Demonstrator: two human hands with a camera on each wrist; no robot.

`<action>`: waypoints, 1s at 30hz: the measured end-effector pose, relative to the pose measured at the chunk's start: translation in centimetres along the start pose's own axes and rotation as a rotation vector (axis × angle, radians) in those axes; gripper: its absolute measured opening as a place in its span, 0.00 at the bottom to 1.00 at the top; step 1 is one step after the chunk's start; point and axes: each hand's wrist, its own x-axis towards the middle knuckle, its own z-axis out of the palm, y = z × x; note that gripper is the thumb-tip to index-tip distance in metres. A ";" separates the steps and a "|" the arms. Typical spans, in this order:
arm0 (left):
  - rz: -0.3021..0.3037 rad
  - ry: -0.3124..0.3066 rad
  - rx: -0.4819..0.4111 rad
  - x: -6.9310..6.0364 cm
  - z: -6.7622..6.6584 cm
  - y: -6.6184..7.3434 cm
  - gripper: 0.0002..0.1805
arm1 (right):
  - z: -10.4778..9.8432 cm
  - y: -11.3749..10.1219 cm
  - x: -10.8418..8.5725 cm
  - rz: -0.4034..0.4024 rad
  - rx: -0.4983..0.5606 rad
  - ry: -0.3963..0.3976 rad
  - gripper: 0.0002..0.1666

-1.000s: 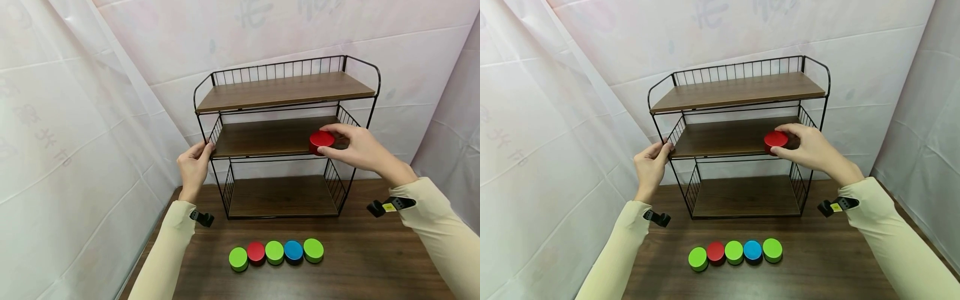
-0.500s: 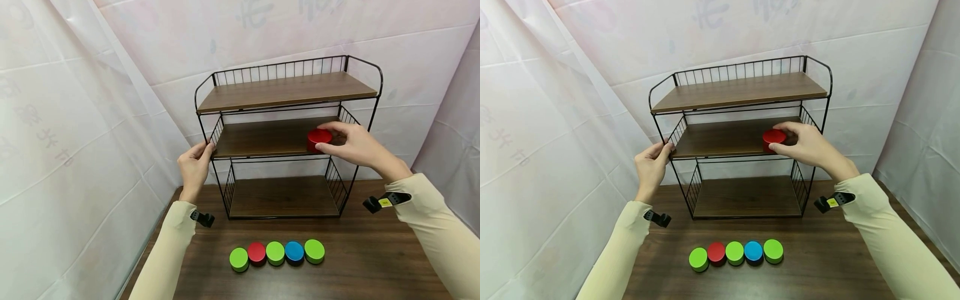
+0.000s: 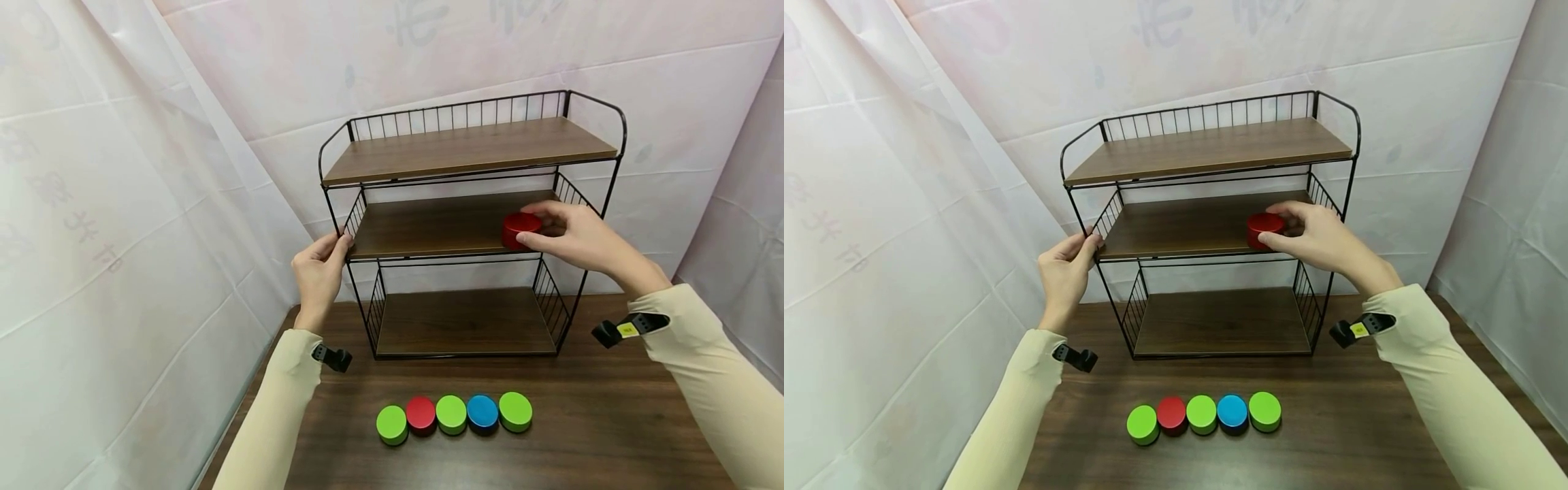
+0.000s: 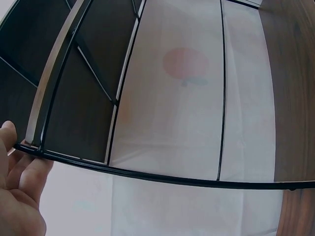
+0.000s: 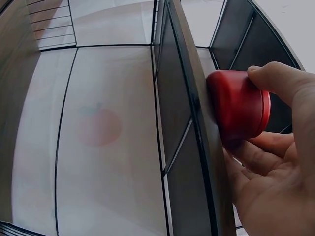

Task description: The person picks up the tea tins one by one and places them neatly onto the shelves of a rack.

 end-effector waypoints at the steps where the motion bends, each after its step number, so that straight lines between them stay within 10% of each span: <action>1: -0.002 -0.001 0.002 0.0 0.0 -0.1 0.08 | 0.0 0.0 0.1 0.003 -0.002 -0.005 0.33; 30: -0.008 -0.012 0.021 0.0 0.2 0.3 0.09 | 0.1 0.8 0.5 0.056 -0.050 0.055 0.39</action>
